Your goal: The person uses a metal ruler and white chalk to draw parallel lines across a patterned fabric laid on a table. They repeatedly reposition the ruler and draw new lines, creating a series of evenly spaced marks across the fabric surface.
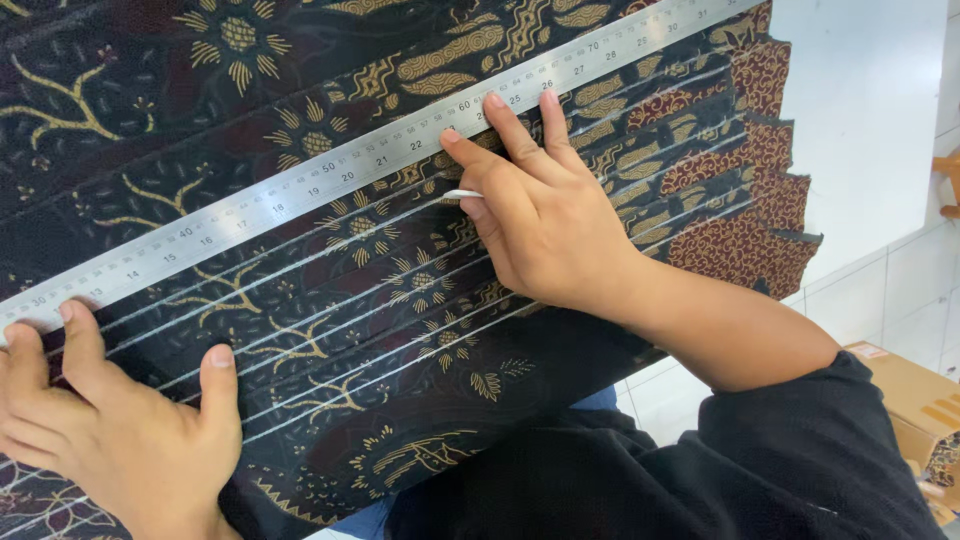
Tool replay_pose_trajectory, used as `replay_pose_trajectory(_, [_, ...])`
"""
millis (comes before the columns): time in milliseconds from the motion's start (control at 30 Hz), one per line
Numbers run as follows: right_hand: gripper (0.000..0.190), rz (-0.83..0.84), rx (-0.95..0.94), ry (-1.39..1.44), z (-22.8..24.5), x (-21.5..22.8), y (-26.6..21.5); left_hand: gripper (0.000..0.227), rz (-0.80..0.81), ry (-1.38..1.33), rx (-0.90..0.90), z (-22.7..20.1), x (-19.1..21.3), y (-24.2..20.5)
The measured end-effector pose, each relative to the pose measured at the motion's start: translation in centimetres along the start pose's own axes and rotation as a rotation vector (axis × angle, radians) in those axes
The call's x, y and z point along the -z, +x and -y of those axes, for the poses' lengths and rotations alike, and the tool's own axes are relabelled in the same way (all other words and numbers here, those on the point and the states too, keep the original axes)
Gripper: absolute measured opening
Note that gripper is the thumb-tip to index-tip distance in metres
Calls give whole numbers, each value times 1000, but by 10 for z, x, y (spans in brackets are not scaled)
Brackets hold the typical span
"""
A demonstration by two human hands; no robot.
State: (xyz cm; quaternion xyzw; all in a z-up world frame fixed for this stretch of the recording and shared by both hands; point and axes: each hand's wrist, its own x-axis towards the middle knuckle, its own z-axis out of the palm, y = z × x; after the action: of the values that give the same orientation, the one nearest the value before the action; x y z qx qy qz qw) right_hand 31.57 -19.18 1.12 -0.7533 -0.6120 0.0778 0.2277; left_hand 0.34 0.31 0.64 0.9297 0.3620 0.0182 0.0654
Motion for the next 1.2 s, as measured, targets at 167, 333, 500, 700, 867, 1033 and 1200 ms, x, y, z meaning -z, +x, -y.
replay_pose_trajectory(167, [13,4,4,-11,-1,0,1,84,6,-55,37,-3,2,1])
replay_pose_trajectory(333, [20,-9,-19,-5,-1,1,1,88,33,-59,94,-9,7,7])
replay_pose_trajectory(500, [32,-13,-5,-16,7,1,5,86,-35,-32,84,-3,3,0])
replay_pose_trajectory(700, [32,-21,-23,38,9,-1,0,85,-99,-82,78,3,-4,-4])
replay_pose_trajectory(867, [13,12,0,-102,-1,-7,-9,85,-148,-100,71,1,-1,-5])
replay_pose_trajectory(1033, [11,5,-8,-57,-10,-10,-16,85,-157,-107,77,1,-2,-6])
replay_pose_trajectory(1200, [16,10,20,-84,-10,-10,-17,86,-172,-87,80,1,-4,-6])
